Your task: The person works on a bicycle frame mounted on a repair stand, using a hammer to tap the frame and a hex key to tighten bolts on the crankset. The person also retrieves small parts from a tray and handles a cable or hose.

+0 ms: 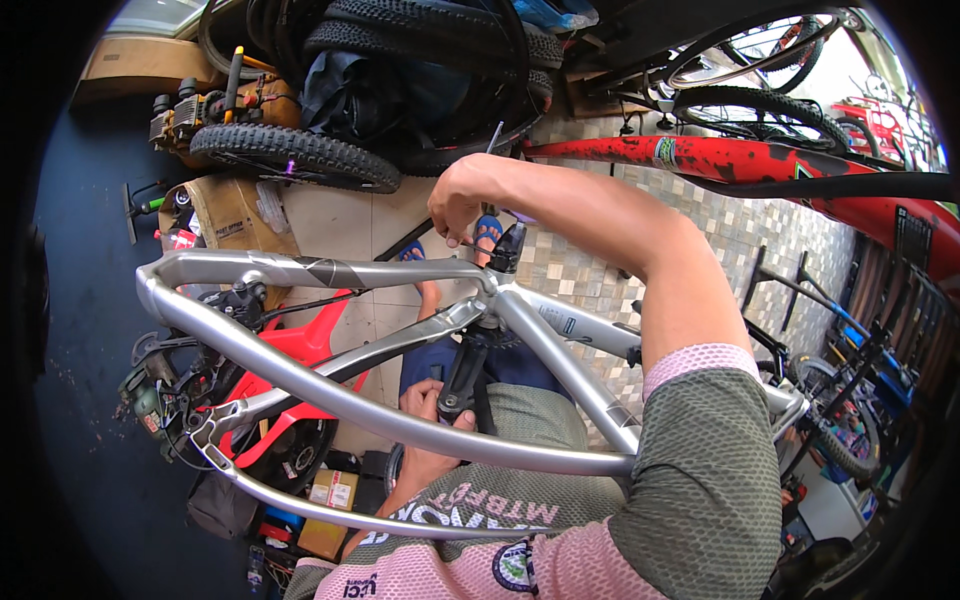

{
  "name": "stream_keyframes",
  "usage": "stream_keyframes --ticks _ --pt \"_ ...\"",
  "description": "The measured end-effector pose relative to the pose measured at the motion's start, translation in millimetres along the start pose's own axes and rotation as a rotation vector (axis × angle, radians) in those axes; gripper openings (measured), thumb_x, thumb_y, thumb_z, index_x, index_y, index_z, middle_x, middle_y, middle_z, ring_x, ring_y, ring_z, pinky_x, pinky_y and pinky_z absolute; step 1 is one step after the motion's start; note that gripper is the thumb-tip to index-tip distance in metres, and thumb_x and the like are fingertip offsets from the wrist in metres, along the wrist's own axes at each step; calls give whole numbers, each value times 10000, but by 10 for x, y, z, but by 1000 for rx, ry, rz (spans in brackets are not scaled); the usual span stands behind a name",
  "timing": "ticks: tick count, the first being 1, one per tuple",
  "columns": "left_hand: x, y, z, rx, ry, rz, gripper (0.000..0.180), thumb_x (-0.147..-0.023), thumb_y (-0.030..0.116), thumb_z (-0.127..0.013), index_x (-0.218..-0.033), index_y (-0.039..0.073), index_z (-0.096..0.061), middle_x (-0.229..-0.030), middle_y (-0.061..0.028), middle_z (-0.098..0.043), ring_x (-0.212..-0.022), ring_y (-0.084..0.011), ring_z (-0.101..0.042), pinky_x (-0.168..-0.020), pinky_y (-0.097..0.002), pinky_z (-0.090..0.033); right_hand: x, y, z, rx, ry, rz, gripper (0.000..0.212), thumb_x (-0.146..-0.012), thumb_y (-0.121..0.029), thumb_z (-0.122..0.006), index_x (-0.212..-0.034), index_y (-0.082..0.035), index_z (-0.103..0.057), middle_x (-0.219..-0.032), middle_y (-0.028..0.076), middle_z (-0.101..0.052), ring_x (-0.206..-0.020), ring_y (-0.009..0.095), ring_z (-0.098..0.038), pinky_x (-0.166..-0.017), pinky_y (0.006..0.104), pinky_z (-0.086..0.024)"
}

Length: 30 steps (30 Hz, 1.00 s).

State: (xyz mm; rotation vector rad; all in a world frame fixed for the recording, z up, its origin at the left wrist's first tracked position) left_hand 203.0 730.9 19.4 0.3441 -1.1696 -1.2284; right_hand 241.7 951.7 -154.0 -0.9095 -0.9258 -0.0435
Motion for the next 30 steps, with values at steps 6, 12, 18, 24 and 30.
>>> stream_keyframes --ticks 6,12,18,24,30 --pt "9 21 4 -16 6 8 530 -858 275 -771 -1194 -94 -593 -1273 -242 -531 -1186 -420 -483 -1046 -517 -384 -138 -13 -141 54 -104 -112 322 -1030 -416 -602 -1128 -190 -810 -1079 -5 -796 -1166 256 -694 -1115 684 -358" --pt "22 -18 22 -43 28 6 528 -874 281 -765 -1211 -89 -594 -1287 -230 -528 -1203 -417 -479 -1065 -514 -372 -60 -130 -50 219 13 -122 313 -995 -417 -645 -1078 -173 -822 -1036 59 -794 -1086 296 -723 -881 450 -559" --pt "17 -8 2 -19 9 -3 526 -926 322 -742 -1235 -78 -598 -1295 -235 -528 -1184 -412 -515 -1039 -500 -412 337 113 103 95 178 -244 411 -938 -534 -674 -1075 -176 -821 -1009 102 -787 -1014 340 -736 -847 469 -571" --pt "30 -47 -125 170 -86 31 453 -1005 347 -691 -1199 -58 -631 -1249 -225 -567 -1113 -373 -597 -979 -434 -482 1014 617 453 44 373 -521 636 -909 -743 -622 -985 -148 -834 -957 119 -790 -1019 325 -743 -889 465 -546" --pt "-21 -71 -212 397 -101 84 272 -888 154 -730 -1058 -48 -662 -1045 -268 -610 -1050 -455 -586 -974 -501 -466 1367 492 653 293 754 -250 632 -900 -702 -653 -846 -95 -822 -791 115 -725 -967 317 -677 -890 467 -488"
Point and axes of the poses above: each hand's wrist, its own x-axis away from the middle knuckle, its own z-axis out of the back of the hand, y = z × x, the point moved 10 cm from there along -x, towards the middle knuckle
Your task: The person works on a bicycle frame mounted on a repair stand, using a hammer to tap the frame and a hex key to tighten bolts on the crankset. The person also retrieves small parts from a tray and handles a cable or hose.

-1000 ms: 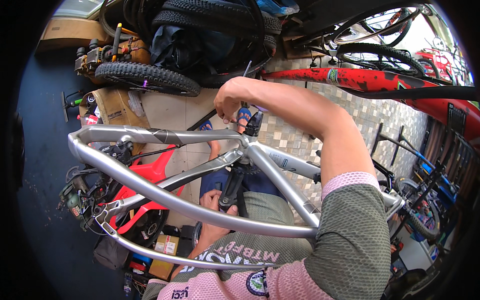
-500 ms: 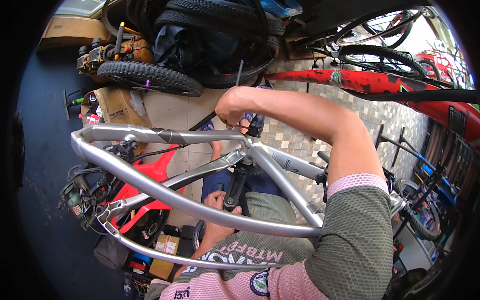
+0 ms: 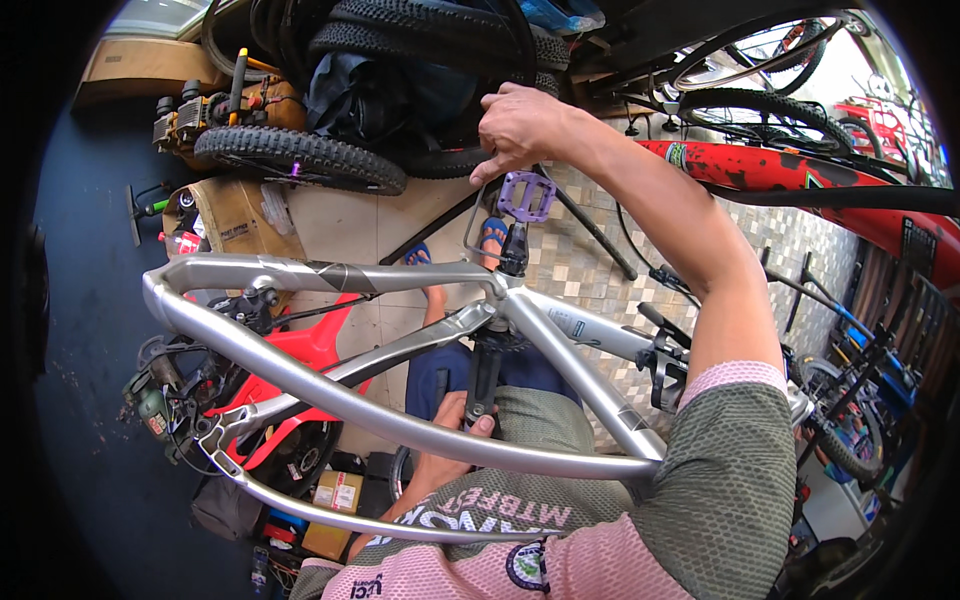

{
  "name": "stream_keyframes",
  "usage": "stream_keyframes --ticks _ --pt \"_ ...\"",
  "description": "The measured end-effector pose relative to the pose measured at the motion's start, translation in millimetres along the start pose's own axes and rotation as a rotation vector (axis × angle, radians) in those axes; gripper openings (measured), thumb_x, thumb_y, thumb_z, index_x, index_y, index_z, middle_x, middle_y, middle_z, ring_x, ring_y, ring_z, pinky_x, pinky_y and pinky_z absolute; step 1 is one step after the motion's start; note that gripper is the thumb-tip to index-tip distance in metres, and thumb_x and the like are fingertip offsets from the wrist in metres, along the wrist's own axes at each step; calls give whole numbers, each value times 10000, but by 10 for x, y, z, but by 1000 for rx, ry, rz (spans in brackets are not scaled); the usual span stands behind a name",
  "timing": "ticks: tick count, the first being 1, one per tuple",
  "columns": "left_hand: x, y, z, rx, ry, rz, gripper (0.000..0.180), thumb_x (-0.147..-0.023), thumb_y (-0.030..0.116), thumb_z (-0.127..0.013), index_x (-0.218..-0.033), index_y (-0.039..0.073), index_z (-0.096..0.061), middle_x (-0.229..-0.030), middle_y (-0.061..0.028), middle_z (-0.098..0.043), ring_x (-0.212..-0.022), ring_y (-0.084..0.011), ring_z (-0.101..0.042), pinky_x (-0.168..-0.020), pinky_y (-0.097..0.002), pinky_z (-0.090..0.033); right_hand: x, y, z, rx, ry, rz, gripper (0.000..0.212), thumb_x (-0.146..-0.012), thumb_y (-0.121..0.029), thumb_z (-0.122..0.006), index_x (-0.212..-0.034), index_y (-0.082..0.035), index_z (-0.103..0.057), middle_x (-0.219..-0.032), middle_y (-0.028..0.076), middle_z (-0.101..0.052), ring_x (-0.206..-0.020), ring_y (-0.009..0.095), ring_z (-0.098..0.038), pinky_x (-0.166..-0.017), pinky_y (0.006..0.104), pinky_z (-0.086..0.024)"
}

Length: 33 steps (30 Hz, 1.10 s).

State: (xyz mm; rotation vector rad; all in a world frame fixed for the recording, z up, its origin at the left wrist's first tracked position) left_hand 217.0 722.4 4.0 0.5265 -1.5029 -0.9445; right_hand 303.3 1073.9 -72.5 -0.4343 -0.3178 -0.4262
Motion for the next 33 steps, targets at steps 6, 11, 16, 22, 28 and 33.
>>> stream_keyframes --ticks 6,11,16,22,28,33 --pt "20 -63 -162 18 -50 11 244 -949 150 -686 -1112 -30 -671 -1095 -276 -550 -1046 -457 -544 -927 -494 -450 102 -151 3 -14 64 -84 557 -904 -631 -685 -767 -99 -778 -775 111 -741 -919 301 -691 -833 419 -461" --pt "35 -25 -247 12 -22 -150 271 -939 171 -709 -1130 -16 -662 -1065 -240 -531 -982 -425 -529 -870 -493 -435 180 -230 58 28 50 -120 575 -891 -646 -677 -735 -102 -778 -739 114 -744 -834 309 -705 -832 414 -445" --pt "21 -52 -275 67 20 -37 288 -933 189 -725 -1112 -22 -644 -1043 -211 -535 -963 -396 -528 -858 -488 -428 251 -307 87 103 45 -201 568 -865 -652 -694 -730 -109 -793 -741 94 -755 -845 282 -708 -820 398 -435" --pt "30 -47 -288 -2 26 -61 298 -942 190 -720 -1099 -39 -615 -1034 -209 -541 -946 -399 -531 -859 -484 -425 309 -363 122 137 50 -255 532 -849 -645 -708 -730 -136 -804 -747 80 -762 -858 258 -702 -828 384 -422" --pt "36 8 -275 -50 40 -111 258 -938 193 -717 -1084 -7 -643 -1034 -211 -543 -964 -399 -529 -857 -492 -417 356 -404 142 172 74 -280 498 -839 -631 -717 -728 -154 -807 -732 77 -758 -843 247 -699 -806 384 -410" --pt "57 -53 -296 -58 -12 -80 379 -1041 346 -657 -1155 -16 -647 -1107 -149 -587 -1061 -284 -541 -983 -421 -416 388 -439 162 188 118 -273 487 -830 -617 -722 -690 -156 -795 -691 73 -743 -806 247 -695 -780 386 -402"
Point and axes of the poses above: each hand's wrist, its own x-axis away from the middle knuckle, its own z-axis out of the back of the hand, y = z × x, the point moved 10 cm from there along -x, towards the middle knuckle
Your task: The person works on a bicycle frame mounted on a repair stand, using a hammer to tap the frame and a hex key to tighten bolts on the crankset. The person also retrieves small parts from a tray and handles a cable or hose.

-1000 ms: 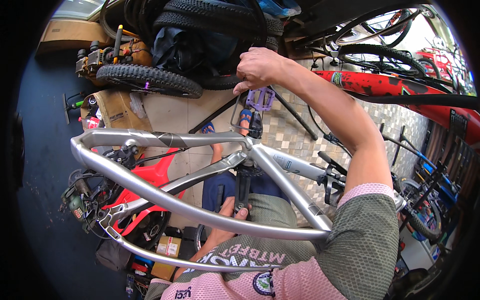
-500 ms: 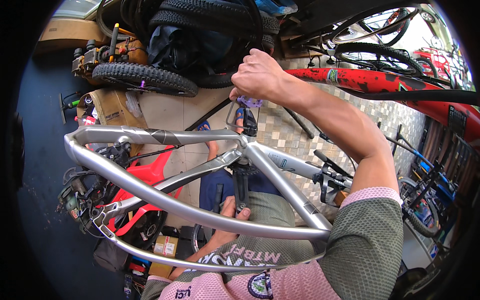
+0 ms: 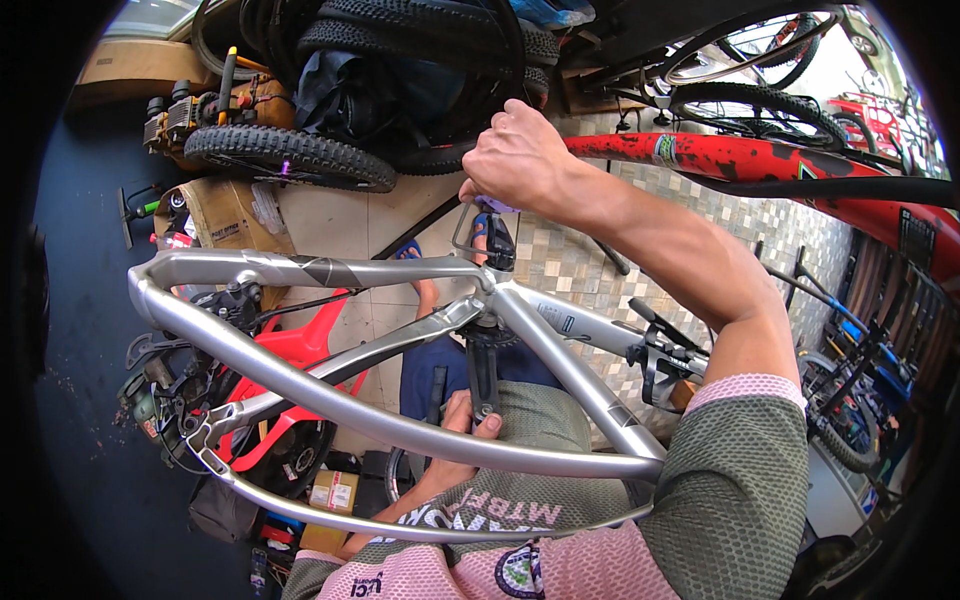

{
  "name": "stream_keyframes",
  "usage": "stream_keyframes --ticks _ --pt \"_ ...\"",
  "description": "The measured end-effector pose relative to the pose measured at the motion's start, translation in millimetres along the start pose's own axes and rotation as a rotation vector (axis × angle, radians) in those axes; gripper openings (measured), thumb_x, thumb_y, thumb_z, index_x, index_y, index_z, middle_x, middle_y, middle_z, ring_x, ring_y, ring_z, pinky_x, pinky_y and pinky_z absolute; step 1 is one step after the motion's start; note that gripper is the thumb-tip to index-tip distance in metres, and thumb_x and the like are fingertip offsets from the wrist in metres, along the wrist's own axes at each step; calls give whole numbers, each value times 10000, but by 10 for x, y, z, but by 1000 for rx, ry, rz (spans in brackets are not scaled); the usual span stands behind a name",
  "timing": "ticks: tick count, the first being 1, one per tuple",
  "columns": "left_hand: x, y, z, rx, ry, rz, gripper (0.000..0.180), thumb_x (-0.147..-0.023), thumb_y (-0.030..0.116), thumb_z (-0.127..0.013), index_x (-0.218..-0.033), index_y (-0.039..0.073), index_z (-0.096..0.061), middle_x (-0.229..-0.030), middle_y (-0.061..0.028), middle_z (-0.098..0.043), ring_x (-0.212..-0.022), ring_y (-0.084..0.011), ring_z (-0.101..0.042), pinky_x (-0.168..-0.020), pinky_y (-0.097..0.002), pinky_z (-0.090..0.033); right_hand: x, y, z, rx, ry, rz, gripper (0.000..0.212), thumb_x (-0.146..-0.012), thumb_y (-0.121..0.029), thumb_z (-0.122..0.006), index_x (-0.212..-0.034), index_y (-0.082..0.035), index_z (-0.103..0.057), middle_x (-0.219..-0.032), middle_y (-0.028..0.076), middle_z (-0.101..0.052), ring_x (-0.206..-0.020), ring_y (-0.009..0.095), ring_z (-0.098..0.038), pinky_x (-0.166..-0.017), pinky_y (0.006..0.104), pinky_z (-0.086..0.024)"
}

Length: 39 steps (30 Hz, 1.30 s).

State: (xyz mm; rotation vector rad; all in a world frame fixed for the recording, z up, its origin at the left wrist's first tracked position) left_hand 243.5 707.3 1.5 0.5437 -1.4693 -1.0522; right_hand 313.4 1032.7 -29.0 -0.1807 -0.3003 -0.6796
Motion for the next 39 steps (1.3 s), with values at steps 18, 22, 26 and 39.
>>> stream_keyframes --ticks 18,22,26,39 --pt "-23 81 247 73 63 82 323 -1013 284 -665 -1172 3 -675 -1185 -203 -616 -1113 -363 -569 -994 -458 -419 -323 -379 -347 -34 -156 366 477 -874 -636 -695 -847 -170 -796 -813 21 -734 -929 228 -654 -902 423 -408" --pt "16 80 300 59 92 86 422 -1034 368 -649 -1204 -18 -644 -1181 -212 -604 -1136 -354 -568 -1021 -438 -420 -396 -510 -589 -188 -234 449 310 -898 -516 -733 -879 -209 -770 -802 13 -719 -954 247 -673 -858 440 -401" --pt "136 -64 419 -29 110 106 625 -997 485 -679 -1356 -20 -596 -1428 -238 -516 -1344 -379 -495 -1121 -482 -365 -713 -253 -231 -238 -208 289 238 -934 -453 -725 -936 -225 -789 -870 56 -750 -948 296 -707 -878 468 -441" --pt "235 -47 1300 -326 74 -108 797 -837 360 -817 -1458 -59 -545 -1440 -295 -541 -1380 -434 -502 -1179 -442 -406 -326 -738 3906 -104 791 -4 238 -976 -240 -592 -1019 -54 -734 -951 225 -744 -934 420 -721 -827 526 -558"
Point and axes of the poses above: each hand's wrist, its own x-axis away from the middle knuckle, its own z-axis out of the back of the hand, y = z × x, the point moved 10 cm from there along -x, towards the middle knuckle
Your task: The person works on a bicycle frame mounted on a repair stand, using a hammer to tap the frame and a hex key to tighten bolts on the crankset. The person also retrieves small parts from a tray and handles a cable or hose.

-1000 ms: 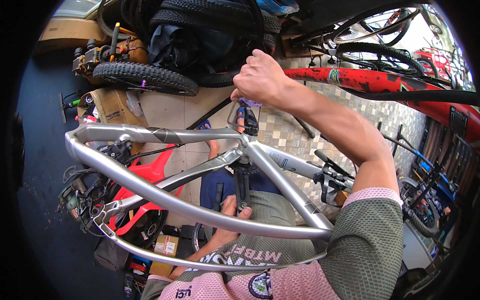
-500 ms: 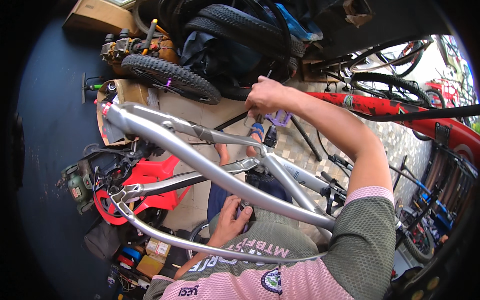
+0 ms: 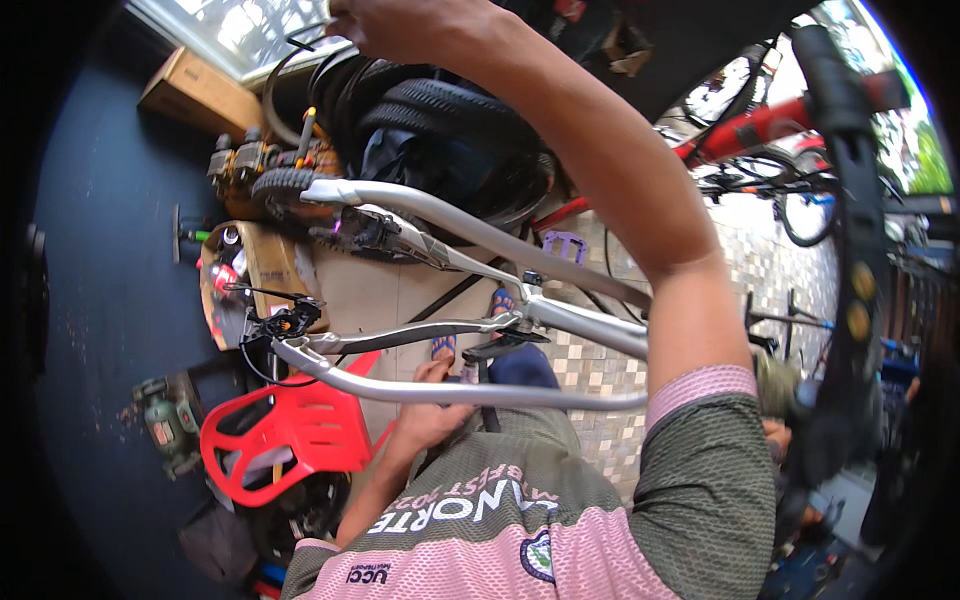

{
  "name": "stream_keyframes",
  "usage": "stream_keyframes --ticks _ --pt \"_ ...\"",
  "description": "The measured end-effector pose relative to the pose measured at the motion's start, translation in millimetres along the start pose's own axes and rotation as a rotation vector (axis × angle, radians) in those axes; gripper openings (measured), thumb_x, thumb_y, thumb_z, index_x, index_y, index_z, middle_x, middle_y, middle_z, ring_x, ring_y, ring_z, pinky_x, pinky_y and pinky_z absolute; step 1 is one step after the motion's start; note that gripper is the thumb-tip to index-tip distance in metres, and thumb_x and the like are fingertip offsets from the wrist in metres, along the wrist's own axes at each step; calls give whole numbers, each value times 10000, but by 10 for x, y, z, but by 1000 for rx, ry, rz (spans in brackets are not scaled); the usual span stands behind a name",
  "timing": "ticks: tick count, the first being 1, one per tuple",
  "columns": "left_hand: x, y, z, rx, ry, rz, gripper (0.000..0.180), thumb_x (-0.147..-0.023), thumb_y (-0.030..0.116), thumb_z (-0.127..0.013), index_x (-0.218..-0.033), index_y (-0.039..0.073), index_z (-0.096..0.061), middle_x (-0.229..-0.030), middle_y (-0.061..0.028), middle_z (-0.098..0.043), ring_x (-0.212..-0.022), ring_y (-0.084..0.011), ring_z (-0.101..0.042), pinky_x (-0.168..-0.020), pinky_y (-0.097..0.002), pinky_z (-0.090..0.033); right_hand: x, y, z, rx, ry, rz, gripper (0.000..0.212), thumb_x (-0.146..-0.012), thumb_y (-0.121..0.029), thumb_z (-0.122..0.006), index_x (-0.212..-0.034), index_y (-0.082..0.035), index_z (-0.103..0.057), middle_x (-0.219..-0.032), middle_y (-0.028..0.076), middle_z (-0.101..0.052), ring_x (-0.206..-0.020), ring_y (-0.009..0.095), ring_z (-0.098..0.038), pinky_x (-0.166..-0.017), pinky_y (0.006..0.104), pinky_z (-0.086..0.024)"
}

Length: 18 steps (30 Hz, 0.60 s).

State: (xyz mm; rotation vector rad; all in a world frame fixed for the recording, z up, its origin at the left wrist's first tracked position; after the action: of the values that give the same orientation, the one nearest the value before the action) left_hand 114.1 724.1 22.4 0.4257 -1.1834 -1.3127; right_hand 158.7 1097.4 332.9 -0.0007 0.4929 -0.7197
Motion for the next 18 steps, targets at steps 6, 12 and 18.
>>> stream_keyframes --ticks 6,12,18 --pt "-221 -313 203 -6 -43 -43 407 -865 297 -785 -1130 -7 -733 -1051 -212 -762 -952 -354 -734 -898 -433 -556 374 -522 1053 84 183 -278 278 -1002 -381 -651 -1104 -161 -786 -908 163 -770 -804 388 -741 -717 496 -589" --pt "-673 -1207 158 54 -37 -19 313 -832 251 -791 -997 -12 -758 -857 -167 -767 -792 -261 -736 -773 -413 -569 1598 -1433 1750 4 278 -360 243 -987 -307 -718 -975 -65 -730 -865 141 -742 -773 323 -726 -690 423 -557" --pt "-670 -1407 111 205 -86 71 189 -907 148 -757 -977 -27 -753 -905 -97 -780 -766 -152 -710 -712 -327 -559 3396 -1904 2056 -126 263 -565 176 -997 -238 -724 -1015 -65 -754 -871 97 -752 -757 258 -719 -674 364 -544"
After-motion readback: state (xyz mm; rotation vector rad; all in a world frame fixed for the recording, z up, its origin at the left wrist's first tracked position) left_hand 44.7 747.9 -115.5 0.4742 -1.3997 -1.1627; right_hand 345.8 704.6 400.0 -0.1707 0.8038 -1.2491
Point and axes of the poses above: each hand's wrist, its own x-axis away from the middle knuckle, its own z-axis out of the back of the hand, y = z × x, the point moved 10 cm from there along -x, towards the middle knuckle
